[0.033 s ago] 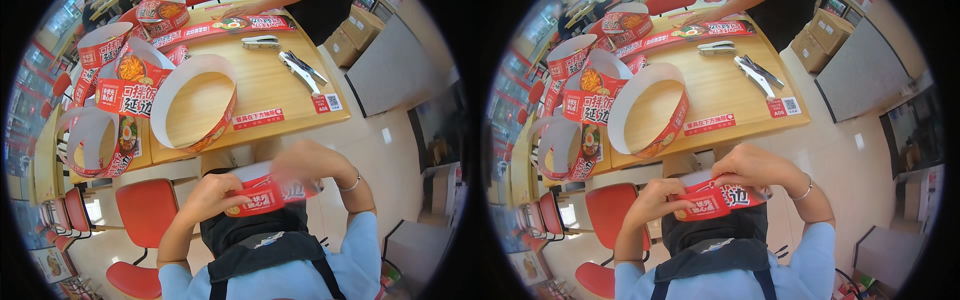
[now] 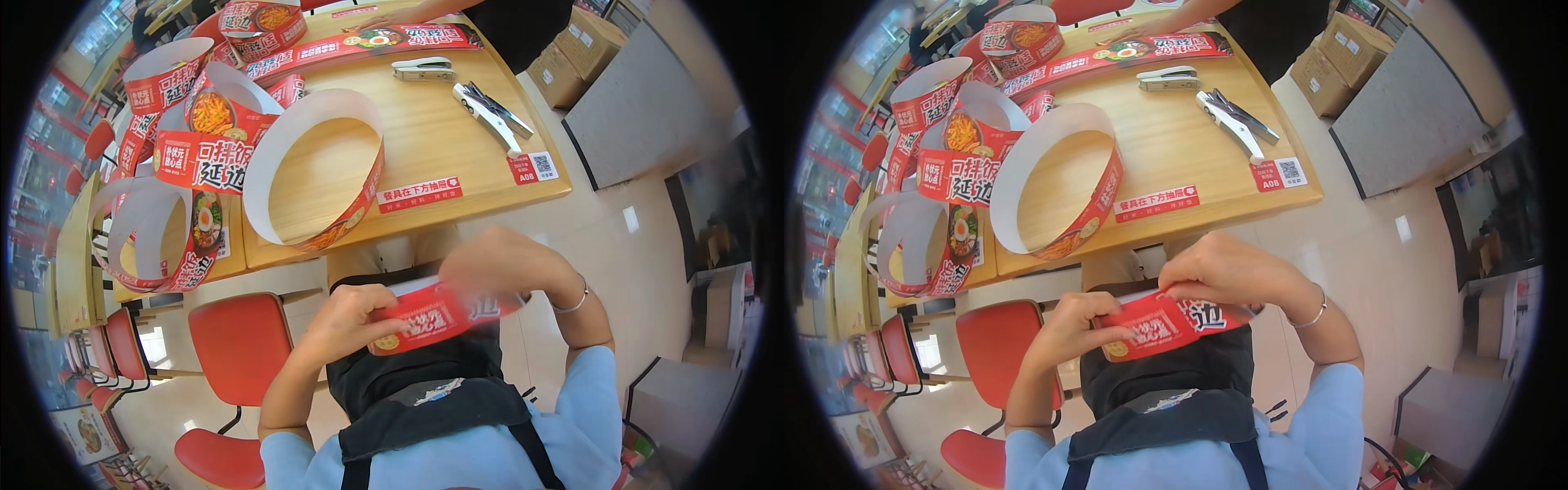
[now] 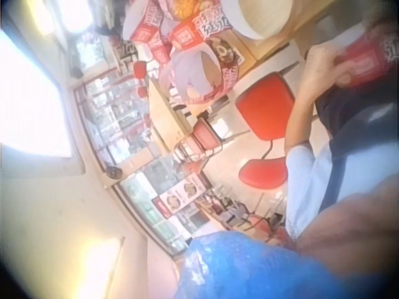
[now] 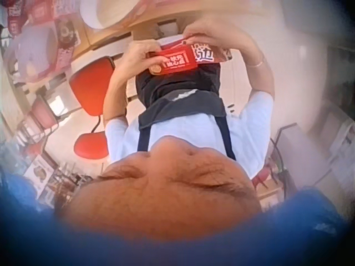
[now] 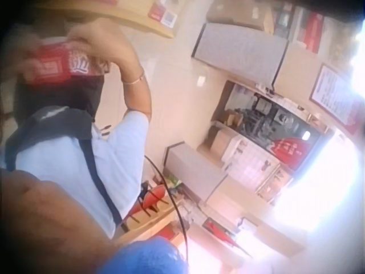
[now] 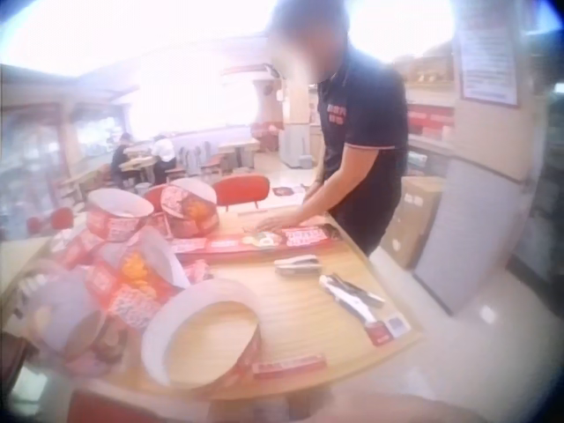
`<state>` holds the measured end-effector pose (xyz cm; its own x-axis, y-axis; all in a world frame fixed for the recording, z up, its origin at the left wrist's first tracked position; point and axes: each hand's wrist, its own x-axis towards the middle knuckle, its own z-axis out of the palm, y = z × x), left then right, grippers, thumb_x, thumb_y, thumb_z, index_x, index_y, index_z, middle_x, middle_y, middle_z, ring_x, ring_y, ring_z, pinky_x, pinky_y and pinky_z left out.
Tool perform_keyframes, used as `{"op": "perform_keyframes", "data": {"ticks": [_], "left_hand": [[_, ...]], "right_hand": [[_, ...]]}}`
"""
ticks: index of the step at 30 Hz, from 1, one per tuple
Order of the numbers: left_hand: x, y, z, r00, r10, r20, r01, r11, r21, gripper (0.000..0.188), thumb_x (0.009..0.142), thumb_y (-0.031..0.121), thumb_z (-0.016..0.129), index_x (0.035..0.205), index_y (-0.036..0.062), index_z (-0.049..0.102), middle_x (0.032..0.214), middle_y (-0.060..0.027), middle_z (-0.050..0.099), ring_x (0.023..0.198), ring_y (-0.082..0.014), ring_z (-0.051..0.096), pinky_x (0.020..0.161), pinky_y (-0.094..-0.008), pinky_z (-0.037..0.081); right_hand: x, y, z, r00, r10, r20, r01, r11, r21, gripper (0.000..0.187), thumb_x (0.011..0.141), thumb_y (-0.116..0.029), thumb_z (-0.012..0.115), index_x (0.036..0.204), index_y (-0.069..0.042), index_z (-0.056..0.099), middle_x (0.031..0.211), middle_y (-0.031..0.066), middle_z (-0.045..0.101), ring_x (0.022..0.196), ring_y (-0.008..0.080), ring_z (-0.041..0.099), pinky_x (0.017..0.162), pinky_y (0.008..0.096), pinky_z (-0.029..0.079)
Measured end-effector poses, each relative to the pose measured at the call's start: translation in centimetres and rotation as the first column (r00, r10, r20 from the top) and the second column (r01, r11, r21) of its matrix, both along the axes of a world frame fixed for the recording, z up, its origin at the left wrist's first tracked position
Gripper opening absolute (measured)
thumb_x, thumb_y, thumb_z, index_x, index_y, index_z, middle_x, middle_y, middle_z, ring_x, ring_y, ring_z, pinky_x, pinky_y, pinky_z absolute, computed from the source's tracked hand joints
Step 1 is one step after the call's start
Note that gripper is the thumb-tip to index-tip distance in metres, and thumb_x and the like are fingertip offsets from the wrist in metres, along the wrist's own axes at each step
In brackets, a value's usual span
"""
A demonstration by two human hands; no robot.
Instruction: The person assembles circular promotional displays by folding printed paper rings and stapling them into shape. They handle multiple rings, align edges, and use a stapler to secure each unit, placing finished pieces on the table.
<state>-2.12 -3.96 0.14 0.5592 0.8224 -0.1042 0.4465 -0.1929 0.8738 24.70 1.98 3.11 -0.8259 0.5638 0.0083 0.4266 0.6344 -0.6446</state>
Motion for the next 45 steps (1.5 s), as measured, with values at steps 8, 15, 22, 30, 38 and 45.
{"op": "perform_keyframes", "data": {"ticks": [8, 15, 22, 30, 38, 45], "left_hand": [[3.0, -2.1, -4.2, 0.715, 0.541, 0.443, -0.213, 0.772, -0.599, 0.056, 0.082, 0.001, 0.071, 0.132, 0.0003, 0.046, 0.106, -0.0069, 0.065, 0.1, -0.0125, 0.062, 0.087, -0.0278, 0.05], [5.3, -2.1, -5.5, 0.786, 0.441, 0.434, -0.3, 0.885, -0.356, 0.045, 0.082, 0.001, 0.07, 0.125, -0.0016, 0.056, 0.109, -0.0055, 0.066, 0.099, -0.0119, 0.06, 0.09, -0.0269, 0.047], [5.2, -1.6, -4.7, 0.768, 0.431, 0.474, -0.282, 0.892, -0.354, 0.041, 0.088, 0.004, 0.066, 0.127, -0.0032, 0.054, 0.114, -0.009, 0.064, 0.1, -0.0135, 0.06, 0.089, -0.0284, 0.047], [5.1, 0.0, -3.6, 0.541, 0.665, 0.515, -0.104, 0.661, -0.743, 0.036, 0.101, 0.024, 0.047, 0.125, -0.0021, 0.055, 0.117, -0.0089, 0.064, 0.102, -0.0129, 0.062, 0.09, -0.0295, 0.049], [6.0, 1.0, -3.6, 0.32, 0.784, 0.532, -0.01, 0.565, -0.825, 0.032, 0.101, 0.024, 0.047, 0.122, 0.002, 0.056, 0.113, -0.0074, 0.066, 0.101, -0.0148, 0.064, 0.09, -0.0307, 0.05], [6.3, 1.8, -3.6, 0.319, 0.766, 0.558, -0.032, 0.598, -0.801, 0.031, 0.102, 0.026, 0.046, 0.12, 0.0028, 0.056, 0.111, -0.0063, 0.066, 0.099, -0.0123, 0.063, 0.088, -0.029, 0.051]], "right_hand": [[2.3, -5.2, -6.1, 0.478, -0.618, -0.624, 0.734, 0.672, -0.103, 0.031, 0.077, -0.004, 0.074, 0.104, -0.005, 0.059, 0.107, 0.0104, 0.062, 0.094, 0.0196, 0.061, 0.072, 0.0315, 0.049], [-1.8, -7.7, -8.3, 0.253, -0.877, -0.408, 0.279, 0.47, -0.837, 0.028, 0.086, -0.004, 0.068, 0.112, -0.002, 0.057, 0.149, 0.0167, 0.031, 0.113, 0.0177, 0.055, 0.09, 0.0318, 0.05], [-2.0, -7.6, -8.9, 0.244, -0.923, -0.297, 0.218, 0.351, -0.911, 0.008, 0.091, -0.006, 0.063, 0.095, -0.001, 0.06, 0.107, 0.009, 0.064, 0.094, 0.0106, 0.062, 0.083, 0.0257, 0.051], [-2.4, -7.1, -7.9, 0.582, -0.704, -0.408, 0.616, 0.709, -0.345, 0.011, 0.083, -0.006, 0.066, 0.085, -0.001, 0.057, 0.089, 0.0074, 0.065, 0.072, 0.0091, 0.058, 0.062, 0.0245, 0.046], [-3.2, -6.8, -7.8, 0.47, -0.757, -0.455, 0.642, 0.646, -0.413, 0.01, 0.08, 0.0, 0.064, 0.082, -0.001, 0.054, 0.094, 0.0129, 0.064, 0.076, 0.015, 0.06, 0.064, 0.0259, 0.046], [-3.3, -6.1, -8.3, 0.492, -0.698, -0.521, 0.652, 0.691, -0.311, 0.01, 0.08, -0.001, 0.064, 0.08, -0.001, 0.054, 0.095, 0.0116, 0.064, 0.074, 0.0134, 0.058, 0.06, 0.025, 0.044]]}}
